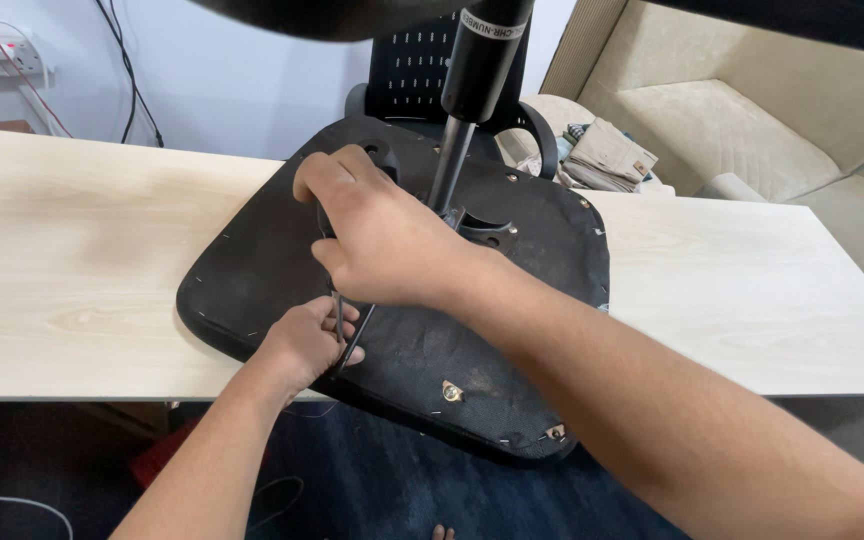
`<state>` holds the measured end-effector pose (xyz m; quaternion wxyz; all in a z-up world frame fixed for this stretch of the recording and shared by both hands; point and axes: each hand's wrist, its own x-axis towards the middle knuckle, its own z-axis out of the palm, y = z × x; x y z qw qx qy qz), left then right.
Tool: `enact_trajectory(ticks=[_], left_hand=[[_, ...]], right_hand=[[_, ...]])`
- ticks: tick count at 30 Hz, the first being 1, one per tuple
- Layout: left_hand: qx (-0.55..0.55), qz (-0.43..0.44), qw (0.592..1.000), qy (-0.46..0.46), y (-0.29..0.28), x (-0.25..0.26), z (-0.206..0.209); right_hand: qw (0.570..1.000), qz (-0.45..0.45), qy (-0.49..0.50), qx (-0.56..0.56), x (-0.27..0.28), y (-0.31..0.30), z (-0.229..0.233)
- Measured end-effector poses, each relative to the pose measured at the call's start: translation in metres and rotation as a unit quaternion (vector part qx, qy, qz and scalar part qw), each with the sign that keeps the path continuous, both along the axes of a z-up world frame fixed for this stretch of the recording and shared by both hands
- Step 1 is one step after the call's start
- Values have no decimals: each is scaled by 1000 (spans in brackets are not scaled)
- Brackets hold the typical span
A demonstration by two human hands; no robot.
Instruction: The person uses a screwdriver to remove screws from the underside of an office chair seat. They systematically loosen and remove multiple screws from the central mounting plate, placing the removed screws on the seat surface.
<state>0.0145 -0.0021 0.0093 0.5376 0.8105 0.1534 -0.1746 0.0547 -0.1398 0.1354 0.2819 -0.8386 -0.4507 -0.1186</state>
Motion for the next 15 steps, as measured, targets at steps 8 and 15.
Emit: enact_trajectory(ticks=[8,15], left_hand=[[-13,25,1000,-12,-1,-4,-4],[-82,-2,995,-55,5,2,-26]], right_hand=[[997,18,66,-33,9,-8,-9],[980,193,-29,27,33,-26,-6]])
